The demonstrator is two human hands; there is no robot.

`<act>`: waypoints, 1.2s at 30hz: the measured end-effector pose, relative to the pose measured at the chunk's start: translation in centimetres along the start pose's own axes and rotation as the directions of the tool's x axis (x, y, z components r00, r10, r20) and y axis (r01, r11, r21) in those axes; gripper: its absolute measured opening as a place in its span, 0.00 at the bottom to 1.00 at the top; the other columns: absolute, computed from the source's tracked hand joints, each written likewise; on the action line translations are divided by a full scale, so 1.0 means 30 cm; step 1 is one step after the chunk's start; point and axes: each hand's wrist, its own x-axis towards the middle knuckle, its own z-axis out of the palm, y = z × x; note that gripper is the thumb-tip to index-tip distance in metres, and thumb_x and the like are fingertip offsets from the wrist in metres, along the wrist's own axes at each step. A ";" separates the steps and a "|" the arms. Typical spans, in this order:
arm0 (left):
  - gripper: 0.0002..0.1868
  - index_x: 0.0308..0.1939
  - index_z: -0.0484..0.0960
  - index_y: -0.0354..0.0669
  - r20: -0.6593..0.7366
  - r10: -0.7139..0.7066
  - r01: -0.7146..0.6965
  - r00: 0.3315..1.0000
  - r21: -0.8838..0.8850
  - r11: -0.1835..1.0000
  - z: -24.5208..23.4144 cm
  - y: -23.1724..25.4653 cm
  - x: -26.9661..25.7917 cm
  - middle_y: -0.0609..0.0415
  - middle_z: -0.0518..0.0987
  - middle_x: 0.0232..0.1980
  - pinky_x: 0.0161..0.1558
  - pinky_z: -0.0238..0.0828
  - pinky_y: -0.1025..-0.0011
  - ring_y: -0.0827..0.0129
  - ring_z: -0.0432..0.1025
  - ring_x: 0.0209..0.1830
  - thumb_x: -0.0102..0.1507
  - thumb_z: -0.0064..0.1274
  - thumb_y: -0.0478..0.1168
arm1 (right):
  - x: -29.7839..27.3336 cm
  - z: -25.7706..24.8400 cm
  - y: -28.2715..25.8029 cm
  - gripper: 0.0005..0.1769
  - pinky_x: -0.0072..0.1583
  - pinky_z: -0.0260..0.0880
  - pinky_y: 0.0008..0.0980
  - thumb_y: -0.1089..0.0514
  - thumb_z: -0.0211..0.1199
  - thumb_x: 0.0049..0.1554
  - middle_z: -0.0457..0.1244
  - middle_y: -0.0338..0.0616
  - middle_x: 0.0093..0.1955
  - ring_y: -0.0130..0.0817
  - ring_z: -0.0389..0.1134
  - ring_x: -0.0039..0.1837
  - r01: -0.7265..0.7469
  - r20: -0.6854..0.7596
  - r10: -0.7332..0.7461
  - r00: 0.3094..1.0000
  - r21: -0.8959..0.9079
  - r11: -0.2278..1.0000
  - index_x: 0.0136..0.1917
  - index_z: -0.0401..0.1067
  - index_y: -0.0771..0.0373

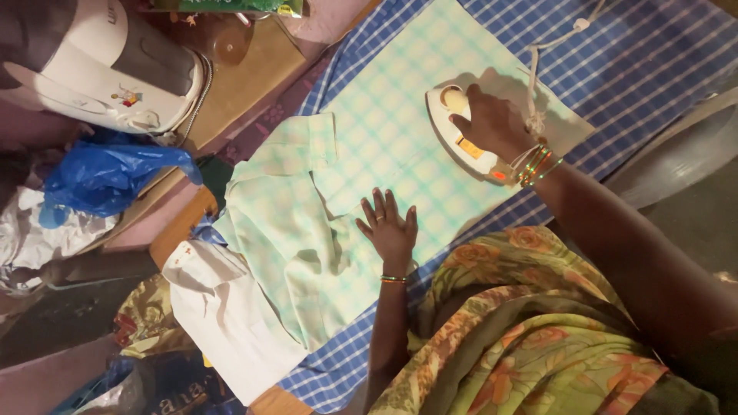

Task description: The person irons a light green and white checkered shirt laid flat on a blue and white checkered tablecloth. They use a white electric iron to smooth the fabric, repeatedly moving the iron across the shirt's body and sleeves. The person adjusts the shirt's position with their hands between ironing passes.

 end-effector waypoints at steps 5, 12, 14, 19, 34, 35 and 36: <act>0.38 0.76 0.69 0.48 0.002 0.007 -0.007 1.000 0.004 1.000 0.008 -0.010 -0.003 0.51 0.58 0.83 0.76 0.29 0.33 0.45 0.43 0.85 0.68 0.48 0.64 | -0.110 -0.009 0.008 0.30 0.45 0.72 0.53 0.43 0.63 0.62 0.69 0.60 0.42 0.59 0.72 0.44 -0.023 -0.028 0.024 0.999 0.028 0.999 0.66 0.62 0.67; 0.38 0.76 0.69 0.49 0.020 -0.018 0.018 1.000 0.001 1.000 -0.003 0.004 0.000 0.51 0.58 0.83 0.76 0.26 0.35 0.46 0.42 0.85 0.67 0.49 0.64 | -0.222 -0.006 0.070 0.27 0.46 0.72 0.53 0.44 0.62 0.62 0.68 0.56 0.39 0.56 0.73 0.43 -0.060 0.105 0.053 0.993 0.071 0.996 0.62 0.63 0.66; 0.38 0.76 0.69 0.48 0.039 -0.033 0.033 0.999 -0.001 0.999 -0.008 0.008 0.001 0.51 0.58 0.83 0.76 0.26 0.35 0.46 0.42 0.85 0.67 0.49 0.64 | -0.232 0.035 0.098 0.27 0.47 0.70 0.55 0.44 0.64 0.60 0.68 0.53 0.36 0.55 0.72 0.42 0.003 0.054 -0.007 0.999 0.074 0.997 0.61 0.64 0.65; 0.38 0.76 0.70 0.49 0.016 -0.022 0.022 1.000 0.000 1.000 -0.005 0.007 0.002 0.52 0.58 0.83 0.77 0.26 0.36 0.47 0.42 0.85 0.67 0.48 0.64 | -0.229 0.097 0.144 0.26 0.46 0.67 0.57 0.45 0.65 0.59 0.66 0.51 0.34 0.53 0.71 0.40 0.055 0.016 -0.056 0.998 0.077 0.995 0.60 0.64 0.65; 0.37 0.75 0.70 0.49 0.014 -0.009 0.008 1.000 0.059 0.998 -0.001 0.003 0.006 0.53 0.58 0.83 0.77 0.30 0.35 0.48 0.43 0.85 0.67 0.50 0.63 | -0.068 -0.053 0.089 0.27 0.40 0.73 0.42 0.41 0.67 0.57 0.70 0.49 0.38 0.45 0.73 0.37 0.191 0.087 -0.192 0.977 0.018 0.981 0.61 0.71 0.61; 0.37 0.75 0.70 0.49 0.013 -0.013 0.013 1.000 0.061 0.998 0.001 0.005 0.005 0.53 0.58 0.83 0.77 0.31 0.35 0.48 0.44 0.85 0.67 0.50 0.63 | -0.034 -0.059 0.097 0.26 0.41 0.72 0.43 0.40 0.66 0.58 0.70 0.48 0.37 0.44 0.73 0.37 0.210 0.123 -0.207 0.971 -0.007 0.978 0.60 0.71 0.60; 0.37 0.75 0.71 0.49 0.005 -0.007 0.007 1.000 0.054 0.999 0.002 0.003 0.007 0.53 0.59 0.83 0.77 0.31 0.35 0.48 0.44 0.85 0.67 0.50 0.63 | -0.002 -0.063 0.104 0.26 0.41 0.72 0.43 0.40 0.66 0.58 0.70 0.47 0.37 0.43 0.73 0.37 0.230 0.157 -0.223 0.962 -0.030 0.973 0.59 0.72 0.60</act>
